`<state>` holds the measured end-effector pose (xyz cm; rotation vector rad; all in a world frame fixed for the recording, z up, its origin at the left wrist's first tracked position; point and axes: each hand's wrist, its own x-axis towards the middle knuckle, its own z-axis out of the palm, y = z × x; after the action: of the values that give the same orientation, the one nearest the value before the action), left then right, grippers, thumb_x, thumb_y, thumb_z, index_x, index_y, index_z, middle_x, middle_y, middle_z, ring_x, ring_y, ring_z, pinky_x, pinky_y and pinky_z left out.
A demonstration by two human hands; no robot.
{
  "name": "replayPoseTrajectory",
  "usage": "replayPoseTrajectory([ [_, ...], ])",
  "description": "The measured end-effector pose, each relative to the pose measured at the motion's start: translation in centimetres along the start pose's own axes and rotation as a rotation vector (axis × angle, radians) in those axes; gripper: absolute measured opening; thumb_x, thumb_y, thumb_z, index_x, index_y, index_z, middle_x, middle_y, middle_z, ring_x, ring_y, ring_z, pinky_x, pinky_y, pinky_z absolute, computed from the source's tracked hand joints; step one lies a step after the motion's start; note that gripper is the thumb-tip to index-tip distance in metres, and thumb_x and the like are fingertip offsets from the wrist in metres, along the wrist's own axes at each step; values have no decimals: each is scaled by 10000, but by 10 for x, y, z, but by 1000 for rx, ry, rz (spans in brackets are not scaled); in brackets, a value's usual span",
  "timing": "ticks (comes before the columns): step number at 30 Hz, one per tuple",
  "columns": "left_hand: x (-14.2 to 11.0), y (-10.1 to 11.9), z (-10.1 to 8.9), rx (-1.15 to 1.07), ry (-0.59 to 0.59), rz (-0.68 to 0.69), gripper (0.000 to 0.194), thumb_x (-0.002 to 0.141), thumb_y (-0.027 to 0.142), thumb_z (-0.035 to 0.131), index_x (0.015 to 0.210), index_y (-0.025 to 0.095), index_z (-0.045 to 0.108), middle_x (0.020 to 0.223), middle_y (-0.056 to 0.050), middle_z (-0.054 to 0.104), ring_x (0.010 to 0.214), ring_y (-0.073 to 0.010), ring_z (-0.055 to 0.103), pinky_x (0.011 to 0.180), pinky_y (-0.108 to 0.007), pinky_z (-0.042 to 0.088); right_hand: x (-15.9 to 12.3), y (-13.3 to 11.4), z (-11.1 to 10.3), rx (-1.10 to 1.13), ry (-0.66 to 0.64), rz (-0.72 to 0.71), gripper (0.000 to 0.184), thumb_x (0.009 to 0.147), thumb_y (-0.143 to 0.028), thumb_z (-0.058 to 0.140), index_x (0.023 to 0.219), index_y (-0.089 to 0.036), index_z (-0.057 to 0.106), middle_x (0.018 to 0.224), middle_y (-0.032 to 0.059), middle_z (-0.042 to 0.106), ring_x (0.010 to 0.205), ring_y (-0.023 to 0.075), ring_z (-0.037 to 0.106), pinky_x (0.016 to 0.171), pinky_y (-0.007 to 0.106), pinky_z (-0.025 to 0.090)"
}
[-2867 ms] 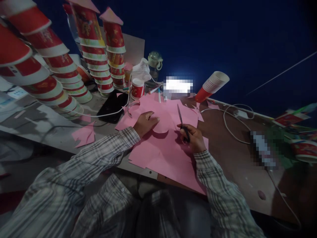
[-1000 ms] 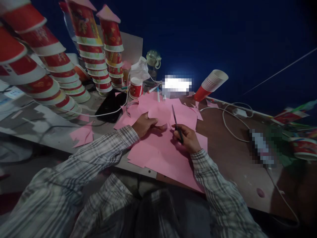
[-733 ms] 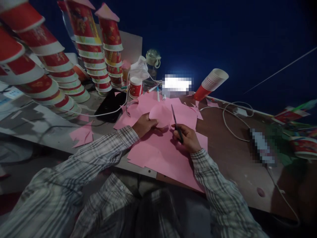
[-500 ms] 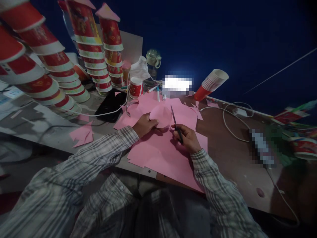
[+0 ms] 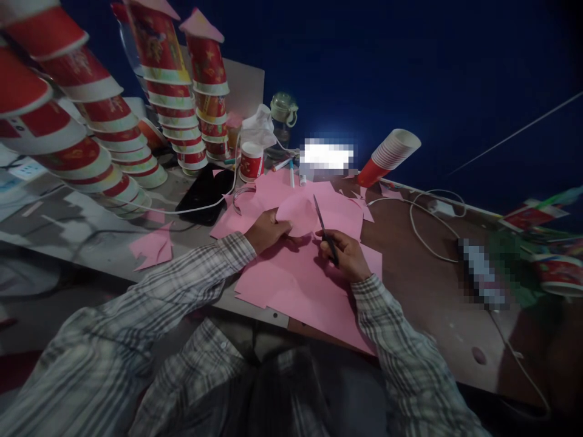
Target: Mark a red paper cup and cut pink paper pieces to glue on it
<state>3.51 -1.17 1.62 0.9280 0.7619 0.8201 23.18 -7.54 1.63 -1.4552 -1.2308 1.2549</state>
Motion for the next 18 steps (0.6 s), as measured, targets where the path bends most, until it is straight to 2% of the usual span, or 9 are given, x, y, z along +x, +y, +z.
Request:
replayPoseTrajectory([
  [8,-1,3,2,15,16,-7,158,730,118,632,851,111,530,627,-18,618,577,-241,704,565,-433,630,-2,-6,1,15,3,24,430,653,-417,705,983,-151,632,576,-46,527,489,89,423,443,228,338],
  [18,-1,1,1,26,16,-16,146,747,115,621,861,110,529,622,-15,615,575,-236,703,568,-432,628,-2,-2,-2,-32,-16,1,395,707,-426,676,998,-160,645,563,-35,517,470,95,405,419,231,306],
])
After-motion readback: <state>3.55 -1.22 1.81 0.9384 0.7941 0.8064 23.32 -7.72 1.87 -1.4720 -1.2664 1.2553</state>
